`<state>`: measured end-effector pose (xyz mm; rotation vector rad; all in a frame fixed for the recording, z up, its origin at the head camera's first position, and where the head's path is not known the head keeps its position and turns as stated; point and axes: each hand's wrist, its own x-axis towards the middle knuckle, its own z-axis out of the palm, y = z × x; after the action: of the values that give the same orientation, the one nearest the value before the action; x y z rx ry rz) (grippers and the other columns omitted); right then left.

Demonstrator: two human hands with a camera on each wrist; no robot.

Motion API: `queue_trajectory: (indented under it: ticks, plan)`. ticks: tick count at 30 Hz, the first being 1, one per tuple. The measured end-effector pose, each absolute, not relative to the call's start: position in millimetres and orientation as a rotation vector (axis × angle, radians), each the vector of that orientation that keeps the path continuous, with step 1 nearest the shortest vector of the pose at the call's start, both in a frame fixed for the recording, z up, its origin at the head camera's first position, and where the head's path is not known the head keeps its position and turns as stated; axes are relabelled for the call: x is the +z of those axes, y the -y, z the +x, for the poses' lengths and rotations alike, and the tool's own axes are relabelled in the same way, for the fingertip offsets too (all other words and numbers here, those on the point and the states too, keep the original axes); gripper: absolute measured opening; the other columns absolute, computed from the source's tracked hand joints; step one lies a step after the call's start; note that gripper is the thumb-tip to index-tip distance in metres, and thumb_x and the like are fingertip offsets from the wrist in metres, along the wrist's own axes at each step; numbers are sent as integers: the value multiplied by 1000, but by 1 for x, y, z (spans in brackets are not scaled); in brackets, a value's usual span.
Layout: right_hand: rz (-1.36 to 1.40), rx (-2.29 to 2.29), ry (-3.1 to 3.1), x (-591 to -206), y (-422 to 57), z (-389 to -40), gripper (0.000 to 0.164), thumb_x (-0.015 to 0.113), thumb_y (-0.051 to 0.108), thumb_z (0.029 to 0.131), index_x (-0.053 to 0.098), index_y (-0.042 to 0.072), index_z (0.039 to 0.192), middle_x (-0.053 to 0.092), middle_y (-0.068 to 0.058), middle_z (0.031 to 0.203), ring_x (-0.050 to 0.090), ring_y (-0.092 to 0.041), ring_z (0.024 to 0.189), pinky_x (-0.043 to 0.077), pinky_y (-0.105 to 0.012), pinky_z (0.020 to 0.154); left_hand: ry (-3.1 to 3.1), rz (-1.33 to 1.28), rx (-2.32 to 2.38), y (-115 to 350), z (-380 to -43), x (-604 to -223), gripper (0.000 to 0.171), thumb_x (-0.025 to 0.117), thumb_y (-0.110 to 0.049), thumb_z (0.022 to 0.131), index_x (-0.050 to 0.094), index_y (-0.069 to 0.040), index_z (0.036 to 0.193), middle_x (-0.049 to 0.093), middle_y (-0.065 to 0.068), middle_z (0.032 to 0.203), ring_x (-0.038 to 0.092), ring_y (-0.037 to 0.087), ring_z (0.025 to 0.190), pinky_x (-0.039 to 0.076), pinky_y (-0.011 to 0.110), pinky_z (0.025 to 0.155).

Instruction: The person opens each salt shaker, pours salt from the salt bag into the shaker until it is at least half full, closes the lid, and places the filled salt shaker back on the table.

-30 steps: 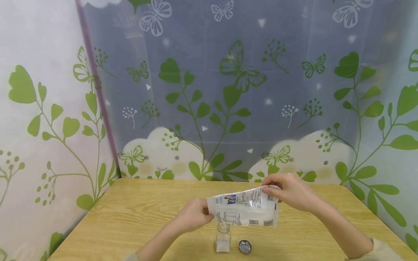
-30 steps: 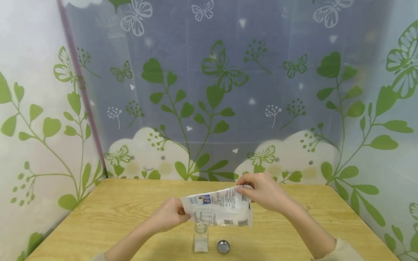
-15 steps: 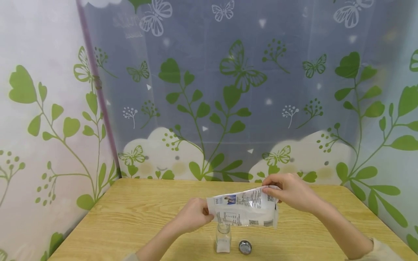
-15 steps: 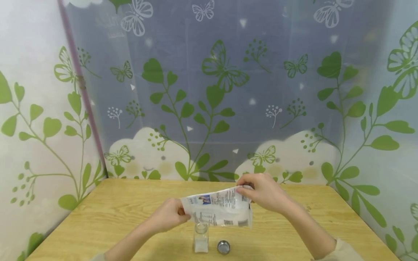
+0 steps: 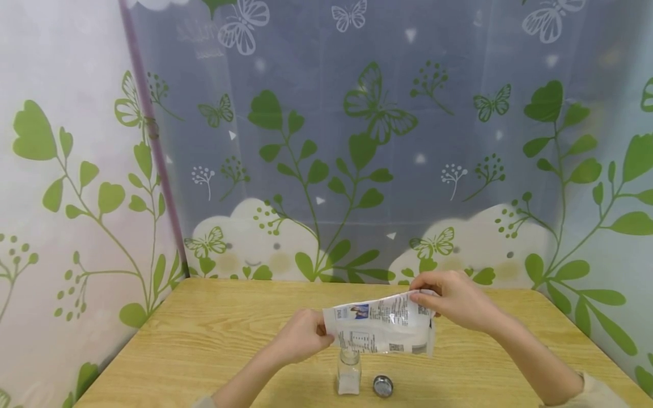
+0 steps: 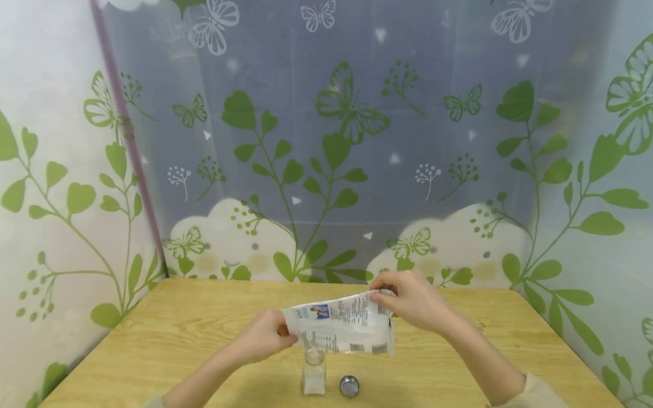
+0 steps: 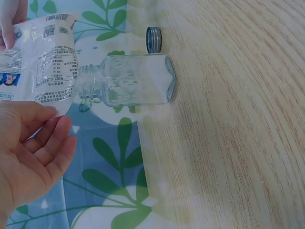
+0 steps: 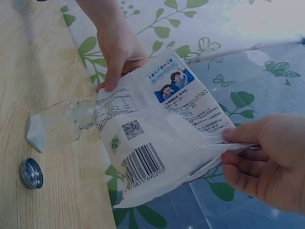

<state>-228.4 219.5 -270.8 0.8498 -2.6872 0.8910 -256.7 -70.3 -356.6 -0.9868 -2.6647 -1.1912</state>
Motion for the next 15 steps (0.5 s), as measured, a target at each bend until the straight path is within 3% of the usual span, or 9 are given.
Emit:
queue_trajectory:
  ticks: [15]
  plan:
    - [846,896,2698,-270,-220,-229,17,62,24,89,66,8,95,63,3,82,52,-7,54,48,-26,49,2660,-987,-1207,70,-256,-356,13,63,2,75,70,2,86,66,7,72,55,6,60,48,20,54]
